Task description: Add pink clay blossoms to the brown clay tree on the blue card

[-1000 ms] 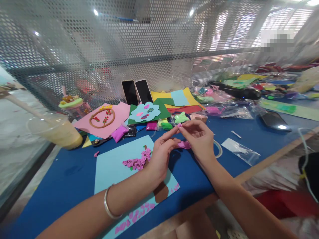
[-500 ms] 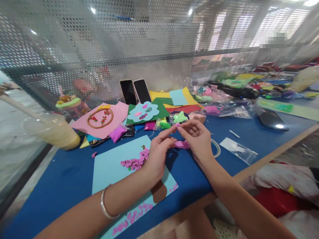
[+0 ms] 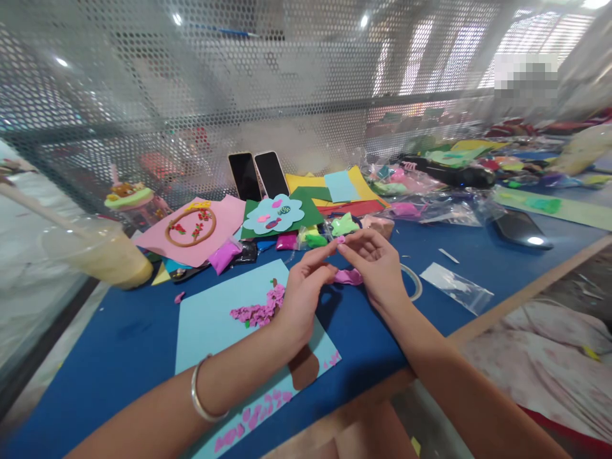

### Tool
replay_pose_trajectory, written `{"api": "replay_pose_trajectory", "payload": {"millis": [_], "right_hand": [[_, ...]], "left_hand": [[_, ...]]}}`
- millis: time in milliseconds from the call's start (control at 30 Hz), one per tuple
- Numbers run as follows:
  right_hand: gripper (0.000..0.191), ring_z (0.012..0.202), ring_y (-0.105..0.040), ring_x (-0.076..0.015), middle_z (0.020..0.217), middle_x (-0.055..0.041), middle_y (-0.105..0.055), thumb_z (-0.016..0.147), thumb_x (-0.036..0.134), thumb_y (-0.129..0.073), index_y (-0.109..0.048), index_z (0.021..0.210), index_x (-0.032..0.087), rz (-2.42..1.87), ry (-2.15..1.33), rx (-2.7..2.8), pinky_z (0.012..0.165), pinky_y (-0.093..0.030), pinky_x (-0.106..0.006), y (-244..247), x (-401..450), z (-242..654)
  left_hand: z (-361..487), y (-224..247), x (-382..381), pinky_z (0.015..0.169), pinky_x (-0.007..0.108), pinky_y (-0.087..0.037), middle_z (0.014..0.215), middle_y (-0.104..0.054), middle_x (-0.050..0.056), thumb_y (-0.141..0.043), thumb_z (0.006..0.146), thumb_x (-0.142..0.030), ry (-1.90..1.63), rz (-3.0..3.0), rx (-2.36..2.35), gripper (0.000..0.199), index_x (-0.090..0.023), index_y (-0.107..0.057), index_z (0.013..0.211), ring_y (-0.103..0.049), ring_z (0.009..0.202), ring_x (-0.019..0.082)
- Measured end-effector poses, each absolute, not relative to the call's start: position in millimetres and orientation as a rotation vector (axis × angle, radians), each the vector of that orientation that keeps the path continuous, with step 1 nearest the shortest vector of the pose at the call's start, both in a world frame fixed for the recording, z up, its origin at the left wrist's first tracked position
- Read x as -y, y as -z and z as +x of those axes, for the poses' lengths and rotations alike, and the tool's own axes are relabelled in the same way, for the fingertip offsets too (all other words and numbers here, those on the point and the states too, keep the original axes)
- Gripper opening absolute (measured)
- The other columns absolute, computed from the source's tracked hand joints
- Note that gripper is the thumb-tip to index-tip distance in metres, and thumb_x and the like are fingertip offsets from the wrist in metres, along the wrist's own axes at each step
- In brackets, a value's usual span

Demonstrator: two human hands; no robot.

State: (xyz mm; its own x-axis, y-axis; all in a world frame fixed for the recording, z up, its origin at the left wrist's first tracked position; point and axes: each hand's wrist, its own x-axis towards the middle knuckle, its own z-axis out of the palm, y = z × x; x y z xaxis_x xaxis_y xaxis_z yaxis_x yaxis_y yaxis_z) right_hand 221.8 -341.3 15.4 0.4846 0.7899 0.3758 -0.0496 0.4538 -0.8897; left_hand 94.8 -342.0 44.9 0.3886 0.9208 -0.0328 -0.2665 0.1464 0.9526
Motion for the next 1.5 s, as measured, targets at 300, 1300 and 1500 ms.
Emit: {"api": "replay_pose_trajectory", "payload": {"millis": [300,1300,1500], "right_hand": [[0.029,0.072,-0.062,-0.0147,0.071,0.0014,-0.063,0.058,0.029,-0.081,-0.057,0.073,0.021,-0.984,-0.599,0.897,0.072,-0.052,-0.030,-15.3,340.5,222.4],[0.027,0.074,-0.062,-0.0131,0.071,0.0023,-0.063,0.056,0.025,-0.081,-0.059,0.070,0.020,-0.982,-0.730,0.785,0.074,-0.052,-0.026,-8.9,338.9,227.0],[0.025,0.074,-0.061,-0.0117,0.070,0.0032,-0.063,0.056,0.020,-0.081,-0.059,0.068,0.020,-0.934,-0.755,0.736,0.077,-0.050,-0.026,-14.0,341.9,225.8]], "left_hand": [[91.8,-49.2,326.7,0.062,0.024,-0.041,0.104,-0.061,0.005,-0.054,0.068,-0.011,-1.019,1.562,-0.975,0.045,-0.022,-0.067,0.109,-0.052,0.071,0.013],[87.6,-31.8,282.9,0.057,0.025,-0.036,0.068,-0.066,0.002,-0.054,0.080,-0.035,-0.510,2.139,-0.905,0.024,-0.016,-0.066,0.072,-0.052,0.059,0.014],[90.6,-40.0,287.2,0.059,0.022,-0.040,0.068,-0.067,0.002,-0.068,0.069,-0.041,-0.780,1.687,-0.976,0.028,-0.014,-0.070,0.073,-0.054,0.063,0.013]]}}
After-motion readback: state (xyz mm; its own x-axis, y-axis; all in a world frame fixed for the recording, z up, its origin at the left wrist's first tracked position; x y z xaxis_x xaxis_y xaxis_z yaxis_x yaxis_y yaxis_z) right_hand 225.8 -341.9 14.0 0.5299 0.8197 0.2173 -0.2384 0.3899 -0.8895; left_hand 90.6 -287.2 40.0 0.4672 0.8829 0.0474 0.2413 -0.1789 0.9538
